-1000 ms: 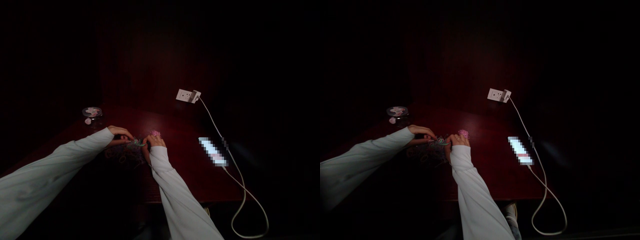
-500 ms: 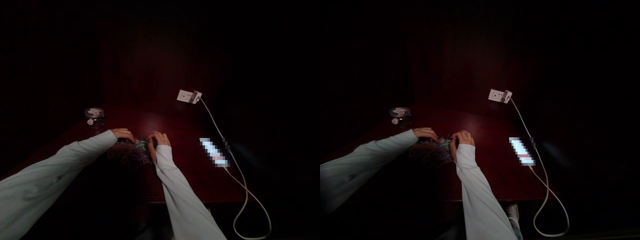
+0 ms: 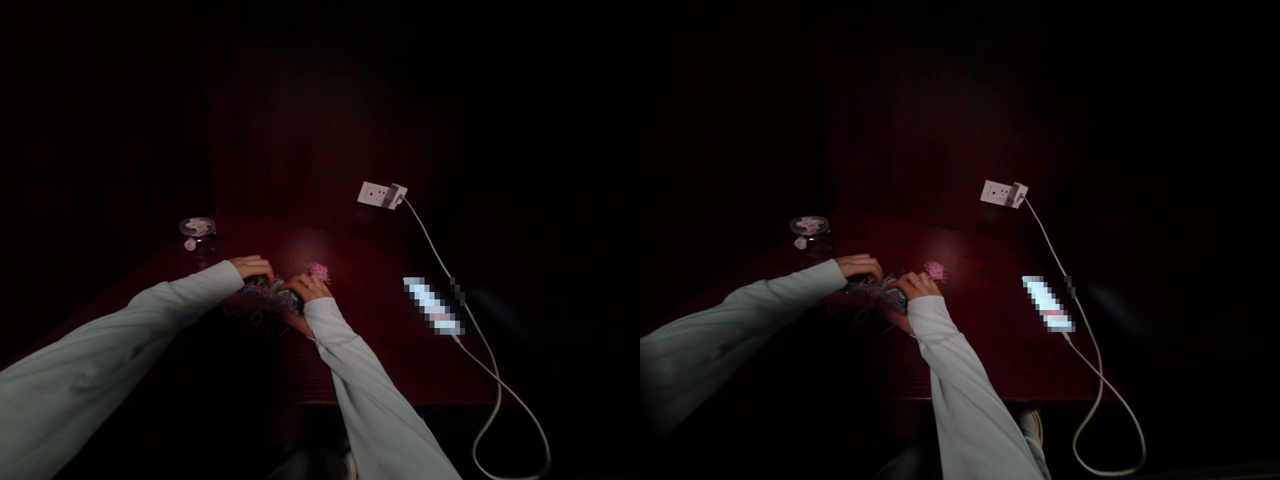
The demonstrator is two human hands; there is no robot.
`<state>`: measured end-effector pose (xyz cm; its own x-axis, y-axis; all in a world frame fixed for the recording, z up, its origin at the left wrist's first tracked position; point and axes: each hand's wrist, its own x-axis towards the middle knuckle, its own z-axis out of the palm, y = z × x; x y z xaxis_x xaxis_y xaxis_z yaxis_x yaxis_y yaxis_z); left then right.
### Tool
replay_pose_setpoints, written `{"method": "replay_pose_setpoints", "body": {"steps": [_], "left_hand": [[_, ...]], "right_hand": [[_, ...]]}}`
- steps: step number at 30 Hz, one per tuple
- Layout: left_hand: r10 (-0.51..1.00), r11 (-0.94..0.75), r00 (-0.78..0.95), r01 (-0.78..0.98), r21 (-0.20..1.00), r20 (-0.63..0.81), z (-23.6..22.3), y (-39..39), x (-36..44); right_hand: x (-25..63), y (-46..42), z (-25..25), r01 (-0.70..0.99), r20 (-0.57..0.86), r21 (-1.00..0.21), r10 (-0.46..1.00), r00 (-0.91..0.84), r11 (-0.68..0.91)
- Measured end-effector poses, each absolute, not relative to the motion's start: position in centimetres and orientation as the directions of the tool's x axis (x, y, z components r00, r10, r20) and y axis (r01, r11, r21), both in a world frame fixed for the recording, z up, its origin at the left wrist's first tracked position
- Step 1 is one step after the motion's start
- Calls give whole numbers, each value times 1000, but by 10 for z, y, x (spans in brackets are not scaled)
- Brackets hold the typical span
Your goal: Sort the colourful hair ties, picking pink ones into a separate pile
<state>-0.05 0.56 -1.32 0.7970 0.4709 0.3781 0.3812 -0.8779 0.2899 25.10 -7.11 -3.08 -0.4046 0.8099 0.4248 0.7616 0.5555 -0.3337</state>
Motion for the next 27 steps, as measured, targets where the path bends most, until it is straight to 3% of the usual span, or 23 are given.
{"method": "replay_pose_setpoints", "body": {"steps": [5, 8, 18, 23, 27], "left_hand": [[484, -869, 797, 390, 304, 360, -16, 3, 3], [465, -867, 804, 330, 372, 370, -16, 1, 4], [509, -795, 768, 248, 553, 389, -20, 2, 6], [583, -741, 717, 278, 611, 382, -21, 5, 5], [650, -680, 678, 318, 661, 342, -22, 8, 7]], "right_hand": [[252, -67, -32, 680, 471, -434, 792, -388, 591], [253, -66, -28, 633, 496, -522, 807, -320, 571], [254, -65, -23, 600, 507, -656, 856, -98, 457], [253, -66, -23, 604, 507, -654, 856, -97, 456], [254, -68, -22, 656, 521, -579, 839, -158, 484]]}}
